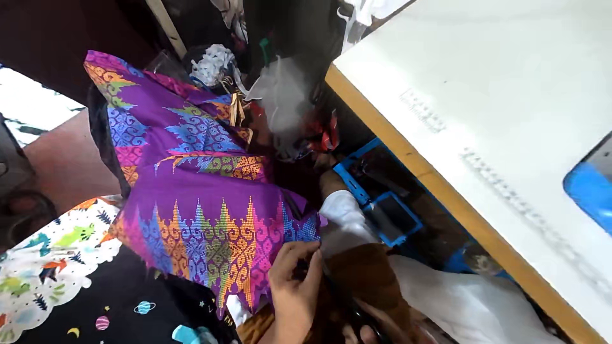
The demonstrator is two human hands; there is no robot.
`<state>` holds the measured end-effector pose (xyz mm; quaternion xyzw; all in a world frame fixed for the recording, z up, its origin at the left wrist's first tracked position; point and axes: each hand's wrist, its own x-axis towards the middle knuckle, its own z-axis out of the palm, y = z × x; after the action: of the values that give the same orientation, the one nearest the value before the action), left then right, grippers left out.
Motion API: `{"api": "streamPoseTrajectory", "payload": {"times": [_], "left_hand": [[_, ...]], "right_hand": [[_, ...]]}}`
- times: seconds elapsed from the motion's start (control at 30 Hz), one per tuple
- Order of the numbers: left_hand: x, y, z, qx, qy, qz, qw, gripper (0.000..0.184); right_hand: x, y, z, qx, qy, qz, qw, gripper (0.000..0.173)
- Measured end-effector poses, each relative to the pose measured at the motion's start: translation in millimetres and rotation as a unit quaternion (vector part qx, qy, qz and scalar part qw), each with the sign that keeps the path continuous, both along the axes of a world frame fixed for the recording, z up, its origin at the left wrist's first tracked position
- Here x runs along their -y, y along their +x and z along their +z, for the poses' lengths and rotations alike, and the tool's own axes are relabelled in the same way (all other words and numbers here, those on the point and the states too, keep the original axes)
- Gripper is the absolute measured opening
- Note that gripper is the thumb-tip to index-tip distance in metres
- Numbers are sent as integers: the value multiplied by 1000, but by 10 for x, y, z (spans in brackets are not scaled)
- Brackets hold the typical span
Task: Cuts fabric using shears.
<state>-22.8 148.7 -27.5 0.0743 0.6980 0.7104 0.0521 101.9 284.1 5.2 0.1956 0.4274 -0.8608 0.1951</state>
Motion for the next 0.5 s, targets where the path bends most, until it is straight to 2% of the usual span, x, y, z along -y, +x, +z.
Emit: {"api": "streamPoseTrajectory", "payload": {"times": [0.17,0.23,0.37,0.5], "left_hand": [[25,-4,16,-5,0,-4,1000,13],[133,-1,64,-7,-12,-18,1000,13],[415,83,171,-47,-94,-52,993,11],[507,197,193,-92,-141,-85,982,10]], "right_hand": [[-40,-25,52,12,25,2,1000,25],[-132,-45,81,18,31,26,999,29],[-480,-128,110,3,51,114,992,43],[-834,-417,182,-8,81,227,970,49]]}}
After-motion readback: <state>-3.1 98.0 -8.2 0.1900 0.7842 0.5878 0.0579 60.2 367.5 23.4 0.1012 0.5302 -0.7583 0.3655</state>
